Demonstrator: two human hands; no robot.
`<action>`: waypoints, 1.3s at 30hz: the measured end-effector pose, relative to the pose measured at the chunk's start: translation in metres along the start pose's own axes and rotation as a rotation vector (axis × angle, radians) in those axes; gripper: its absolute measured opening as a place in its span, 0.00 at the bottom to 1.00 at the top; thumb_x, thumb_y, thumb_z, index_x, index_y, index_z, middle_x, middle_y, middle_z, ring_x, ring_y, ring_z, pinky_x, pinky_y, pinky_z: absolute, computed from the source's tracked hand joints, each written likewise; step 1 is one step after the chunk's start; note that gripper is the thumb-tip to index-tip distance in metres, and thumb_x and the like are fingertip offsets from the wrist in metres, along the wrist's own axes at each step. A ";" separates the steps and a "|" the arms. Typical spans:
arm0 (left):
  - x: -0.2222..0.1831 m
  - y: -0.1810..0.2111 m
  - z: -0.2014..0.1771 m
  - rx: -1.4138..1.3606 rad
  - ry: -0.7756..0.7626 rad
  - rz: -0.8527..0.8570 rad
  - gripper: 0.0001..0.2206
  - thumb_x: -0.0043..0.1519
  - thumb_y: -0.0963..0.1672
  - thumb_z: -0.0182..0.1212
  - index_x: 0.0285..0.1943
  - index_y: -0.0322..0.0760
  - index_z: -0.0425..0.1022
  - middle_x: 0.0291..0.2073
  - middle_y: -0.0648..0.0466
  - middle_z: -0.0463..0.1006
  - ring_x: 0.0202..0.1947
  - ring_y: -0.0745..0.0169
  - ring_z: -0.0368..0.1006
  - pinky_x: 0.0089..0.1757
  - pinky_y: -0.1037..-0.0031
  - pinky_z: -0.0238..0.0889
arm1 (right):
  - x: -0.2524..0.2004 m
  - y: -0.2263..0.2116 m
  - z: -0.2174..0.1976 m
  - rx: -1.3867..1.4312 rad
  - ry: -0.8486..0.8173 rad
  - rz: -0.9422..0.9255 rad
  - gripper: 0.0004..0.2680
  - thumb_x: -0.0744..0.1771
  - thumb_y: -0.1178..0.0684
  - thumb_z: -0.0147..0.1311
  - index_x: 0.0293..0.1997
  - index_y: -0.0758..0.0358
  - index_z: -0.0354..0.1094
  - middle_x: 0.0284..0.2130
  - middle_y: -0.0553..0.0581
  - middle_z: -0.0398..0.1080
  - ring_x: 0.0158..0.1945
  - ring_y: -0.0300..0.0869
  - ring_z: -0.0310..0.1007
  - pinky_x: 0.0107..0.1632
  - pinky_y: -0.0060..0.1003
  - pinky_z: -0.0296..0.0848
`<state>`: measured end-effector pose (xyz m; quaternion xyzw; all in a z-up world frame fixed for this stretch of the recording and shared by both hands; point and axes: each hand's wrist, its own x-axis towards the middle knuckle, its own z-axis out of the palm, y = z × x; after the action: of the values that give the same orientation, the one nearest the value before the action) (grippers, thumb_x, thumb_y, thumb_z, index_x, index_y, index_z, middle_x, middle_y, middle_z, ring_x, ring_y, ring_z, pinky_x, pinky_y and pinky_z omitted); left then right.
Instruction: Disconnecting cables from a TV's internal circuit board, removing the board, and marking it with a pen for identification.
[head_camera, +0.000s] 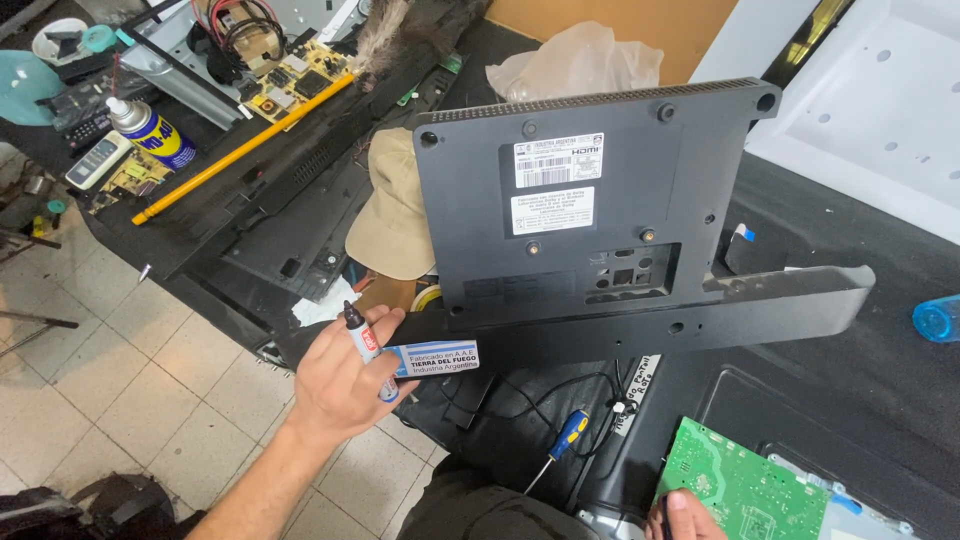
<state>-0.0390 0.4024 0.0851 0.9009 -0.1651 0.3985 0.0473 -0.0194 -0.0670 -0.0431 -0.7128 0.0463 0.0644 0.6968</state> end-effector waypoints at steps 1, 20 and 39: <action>0.000 0.000 0.000 0.000 0.001 0.000 0.15 0.70 0.50 0.66 0.50 0.38 0.66 0.58 0.35 0.82 0.55 0.37 0.83 0.53 0.51 0.78 | 0.000 0.002 0.000 0.000 0.000 0.000 0.21 0.75 0.46 0.45 0.20 0.63 0.58 0.11 0.59 0.57 0.14 0.44 0.56 0.21 0.38 0.50; 0.002 -0.001 0.001 -0.010 -0.007 -0.006 0.18 0.68 0.48 0.72 0.50 0.40 0.63 0.56 0.36 0.83 0.54 0.37 0.83 0.51 0.53 0.77 | 0.006 0.019 0.000 0.018 -0.010 -0.068 0.20 0.75 0.49 0.48 0.21 0.65 0.61 0.12 0.58 0.58 0.16 0.44 0.61 0.25 0.35 0.61; 0.005 -0.001 0.000 -0.017 -0.005 0.009 0.15 0.70 0.49 0.66 0.49 0.39 0.64 0.55 0.34 0.82 0.53 0.35 0.83 0.51 0.52 0.78 | 0.011 0.027 -0.003 0.019 -0.033 -0.134 0.20 0.74 0.49 0.47 0.20 0.63 0.60 0.10 0.57 0.59 0.15 0.44 0.62 0.24 0.35 0.60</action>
<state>-0.0355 0.4019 0.0893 0.9008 -0.1726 0.3950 0.0530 -0.0127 -0.0701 -0.0715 -0.7065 -0.0127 0.0289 0.7070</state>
